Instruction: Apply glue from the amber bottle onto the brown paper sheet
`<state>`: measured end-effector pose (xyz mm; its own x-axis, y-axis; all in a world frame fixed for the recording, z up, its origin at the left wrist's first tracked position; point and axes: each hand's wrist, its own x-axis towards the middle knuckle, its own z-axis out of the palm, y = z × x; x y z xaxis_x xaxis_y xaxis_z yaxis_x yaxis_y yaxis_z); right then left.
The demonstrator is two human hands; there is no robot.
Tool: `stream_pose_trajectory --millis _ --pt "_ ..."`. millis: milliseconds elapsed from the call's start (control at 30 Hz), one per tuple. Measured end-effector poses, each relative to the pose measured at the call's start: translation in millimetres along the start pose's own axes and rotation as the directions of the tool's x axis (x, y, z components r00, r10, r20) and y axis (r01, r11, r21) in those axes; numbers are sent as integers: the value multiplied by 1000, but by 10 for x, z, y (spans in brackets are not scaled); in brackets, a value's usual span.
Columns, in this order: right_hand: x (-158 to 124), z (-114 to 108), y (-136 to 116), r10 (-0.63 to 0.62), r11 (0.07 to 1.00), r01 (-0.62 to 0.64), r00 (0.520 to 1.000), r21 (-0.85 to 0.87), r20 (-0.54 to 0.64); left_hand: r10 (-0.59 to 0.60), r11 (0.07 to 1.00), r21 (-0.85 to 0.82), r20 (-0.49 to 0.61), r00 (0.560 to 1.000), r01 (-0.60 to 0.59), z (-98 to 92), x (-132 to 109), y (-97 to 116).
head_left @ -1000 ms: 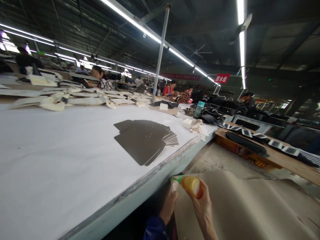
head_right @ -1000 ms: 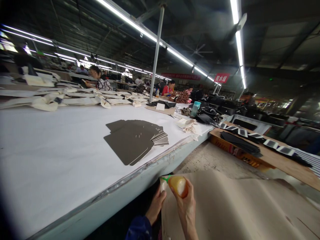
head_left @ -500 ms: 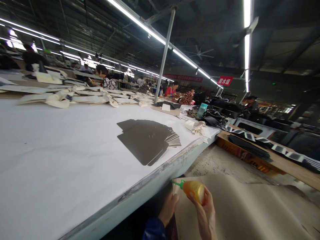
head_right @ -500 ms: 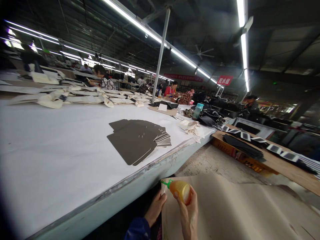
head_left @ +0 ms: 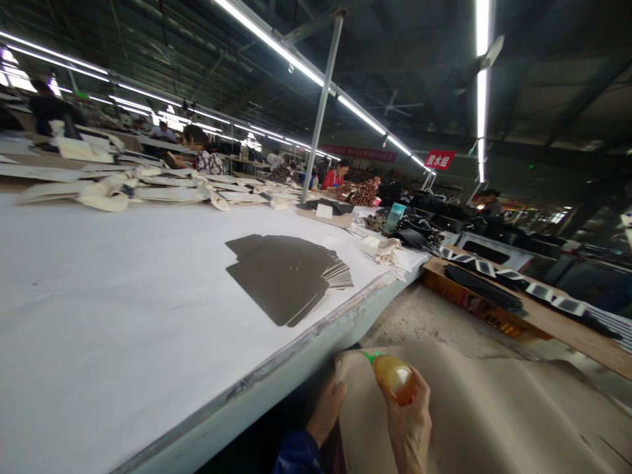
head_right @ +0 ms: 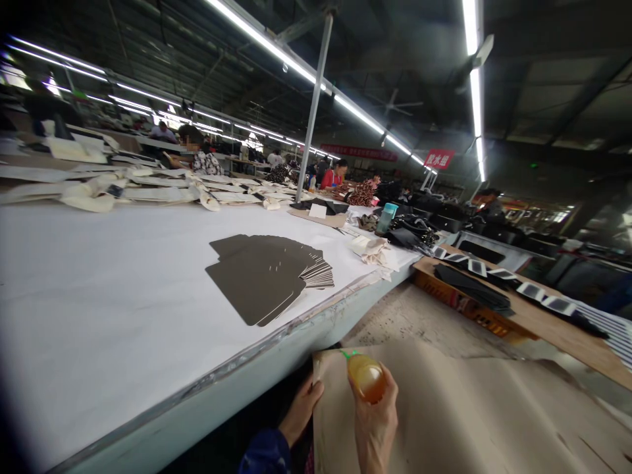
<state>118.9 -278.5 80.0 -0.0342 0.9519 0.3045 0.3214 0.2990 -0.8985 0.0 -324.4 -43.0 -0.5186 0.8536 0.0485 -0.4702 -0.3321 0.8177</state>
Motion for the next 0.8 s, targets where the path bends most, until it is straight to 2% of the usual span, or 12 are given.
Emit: stream_pose_trajectory --millis 67,133,300,433,600,800 --pt "-49 37 -53 -38 997 31 995 71 92 4 1000 0 -24 1000 -4 -11 3 -21" --pt "-103 75 -88 -47 993 32 990 111 134 23 1000 11 -53 998 -22 -19 1 -27" --pt "-169 61 -91 23 999 -22 999 34 -28 -30 999 -28 26 999 30 -37 1 -44" --pt "-131 36 -23 -34 995 29 998 95 49 -7 999 -35 50 999 8 -63 31 -102" --pt "-105 48 -16 -14 1000 16 998 19 -58 -3 1000 -25 74 997 5 -94 51 -127" --pt "-229 56 -139 -82 996 81 996 20 19 -22 998 -51 85 996 26 -126 21 -135"
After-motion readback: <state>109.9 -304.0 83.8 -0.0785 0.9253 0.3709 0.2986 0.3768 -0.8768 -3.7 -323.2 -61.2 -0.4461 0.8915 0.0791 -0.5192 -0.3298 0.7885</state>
